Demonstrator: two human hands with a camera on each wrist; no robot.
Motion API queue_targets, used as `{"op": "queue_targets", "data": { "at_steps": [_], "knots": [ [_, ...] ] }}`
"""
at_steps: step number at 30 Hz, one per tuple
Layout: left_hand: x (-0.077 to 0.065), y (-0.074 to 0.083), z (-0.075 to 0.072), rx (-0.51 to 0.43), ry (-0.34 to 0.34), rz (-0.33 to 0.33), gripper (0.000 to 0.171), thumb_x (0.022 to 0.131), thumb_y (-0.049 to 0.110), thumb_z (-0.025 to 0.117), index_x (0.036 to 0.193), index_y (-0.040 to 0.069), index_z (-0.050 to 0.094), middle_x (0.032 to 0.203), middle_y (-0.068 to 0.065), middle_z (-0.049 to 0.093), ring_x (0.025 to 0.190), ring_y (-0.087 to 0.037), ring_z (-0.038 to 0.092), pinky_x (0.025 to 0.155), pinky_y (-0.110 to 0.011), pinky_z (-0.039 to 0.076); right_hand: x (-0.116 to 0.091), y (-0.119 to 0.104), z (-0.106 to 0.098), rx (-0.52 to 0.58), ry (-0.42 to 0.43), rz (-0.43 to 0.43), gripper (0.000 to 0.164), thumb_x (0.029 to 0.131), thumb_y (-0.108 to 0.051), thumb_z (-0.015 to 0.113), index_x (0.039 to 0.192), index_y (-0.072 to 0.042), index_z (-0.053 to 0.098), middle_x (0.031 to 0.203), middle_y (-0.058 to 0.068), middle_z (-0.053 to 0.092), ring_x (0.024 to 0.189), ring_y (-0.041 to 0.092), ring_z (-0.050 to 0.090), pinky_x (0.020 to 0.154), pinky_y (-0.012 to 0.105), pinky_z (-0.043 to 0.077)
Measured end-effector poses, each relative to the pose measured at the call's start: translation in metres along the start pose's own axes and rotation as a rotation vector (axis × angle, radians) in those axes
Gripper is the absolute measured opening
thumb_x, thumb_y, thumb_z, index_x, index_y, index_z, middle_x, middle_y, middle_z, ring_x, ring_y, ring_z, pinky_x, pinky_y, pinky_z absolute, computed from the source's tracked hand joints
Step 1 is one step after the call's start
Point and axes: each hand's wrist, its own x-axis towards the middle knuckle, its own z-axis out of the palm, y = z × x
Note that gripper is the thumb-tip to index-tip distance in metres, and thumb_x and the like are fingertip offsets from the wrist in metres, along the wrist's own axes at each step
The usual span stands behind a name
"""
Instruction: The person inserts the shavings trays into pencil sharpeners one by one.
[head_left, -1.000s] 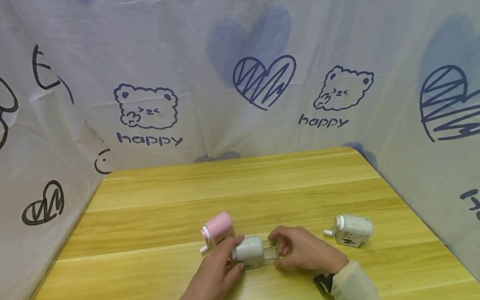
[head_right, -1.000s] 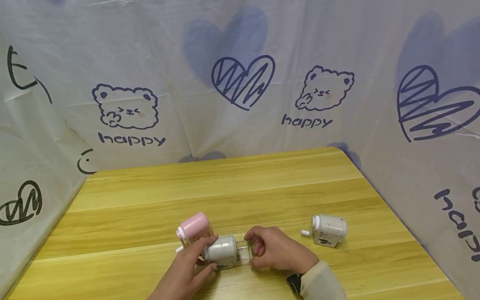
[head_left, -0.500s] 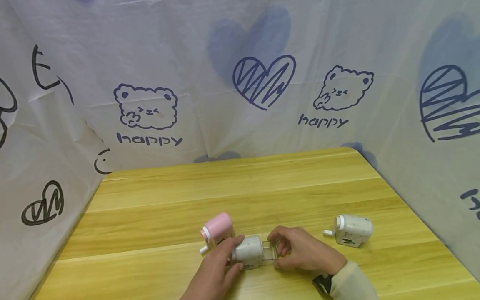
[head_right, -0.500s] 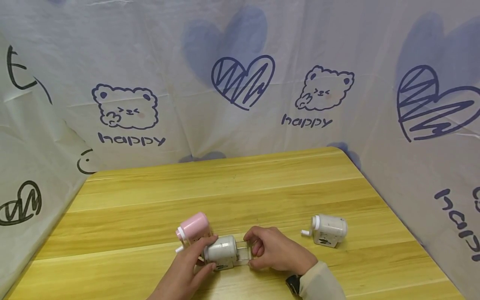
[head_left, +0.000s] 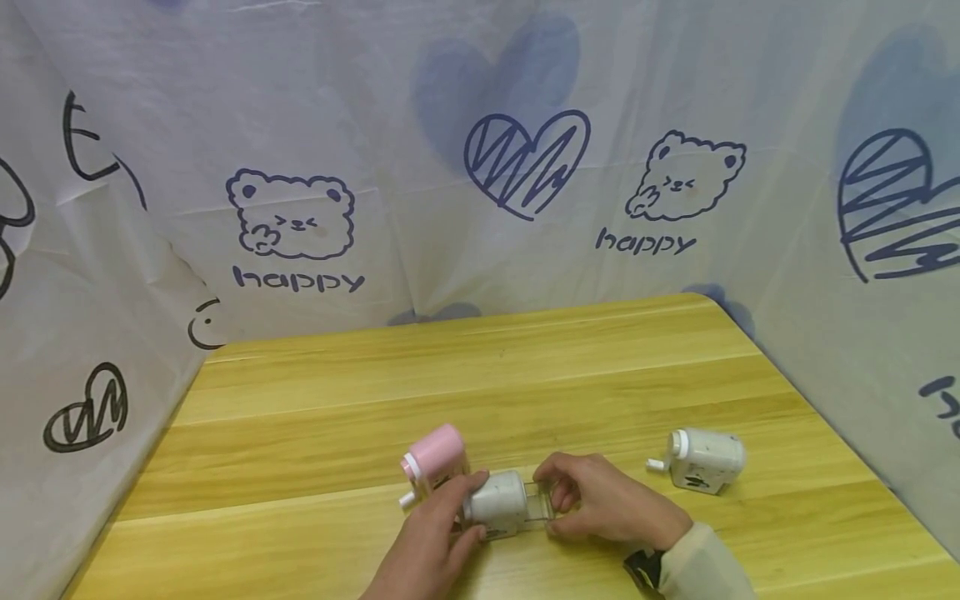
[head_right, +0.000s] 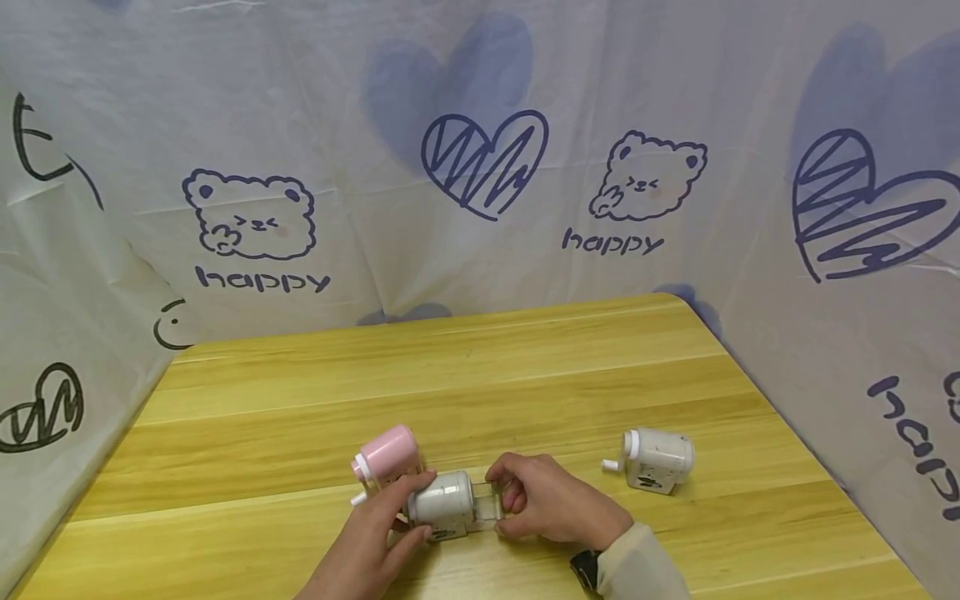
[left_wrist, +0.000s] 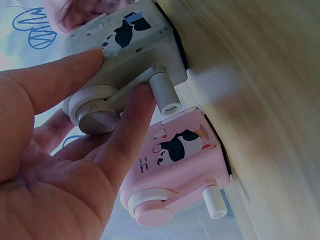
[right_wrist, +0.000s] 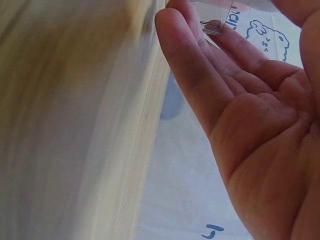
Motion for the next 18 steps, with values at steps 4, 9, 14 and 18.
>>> {"op": "queue_targets", "data": {
  "at_steps": [4, 9, 14, 18],
  "knots": [
    [0.0002, 0.0003, 0.0000, -0.008, 0.001, -0.002, 0.054, 0.085, 0.010, 0.067, 0.135, 0.016, 0.048, 0.127, -0.005, 0.057, 0.107, -0.022, 0.057, 0.084, -0.029, 0.051, 0.0008, -0.0004, -0.0002, -0.003, -0.009, -0.008, 0.053, 0.075, -0.029, 0.079, 0.120, -0.010, 0.058, 0.092, -0.003, 0.062, 0.083, 0.011, 0.060, 0.074, 0.027, 0.052],
    [0.0000, 0.0002, 0.0002, -0.016, 0.007, 0.003, 0.054, 0.085, 0.009, 0.067, 0.135, 0.015, 0.049, 0.127, -0.006, 0.057, 0.107, -0.023, 0.058, 0.083, -0.028, 0.051, 0.0020, -0.0013, -0.0009, -0.012, -0.014, -0.026, 0.054, 0.075, -0.029, 0.079, 0.121, -0.009, 0.059, 0.092, -0.004, 0.062, 0.083, 0.010, 0.059, 0.074, 0.027, 0.052],
    [-0.0001, -0.0010, 0.0010, 0.017, 0.025, 0.027, 0.053, 0.084, 0.009, 0.068, 0.134, 0.014, 0.050, 0.125, -0.005, 0.058, 0.107, -0.021, 0.057, 0.084, -0.030, 0.051, 0.0017, -0.0029, -0.0012, -0.006, -0.017, -0.016, 0.054, 0.076, -0.028, 0.079, 0.122, -0.008, 0.059, 0.092, -0.003, 0.062, 0.083, 0.011, 0.059, 0.074, 0.027, 0.052],
    [0.0001, -0.0018, 0.0012, 0.035, 0.034, 0.044, 0.053, 0.084, 0.009, 0.068, 0.133, 0.014, 0.050, 0.124, -0.004, 0.058, 0.107, -0.020, 0.057, 0.085, -0.030, 0.051, 0.0013, -0.0035, -0.0011, -0.003, -0.017, -0.011, 0.054, 0.076, -0.028, 0.079, 0.122, -0.008, 0.059, 0.091, -0.003, 0.062, 0.083, 0.012, 0.059, 0.073, 0.027, 0.052]
  ]
}}
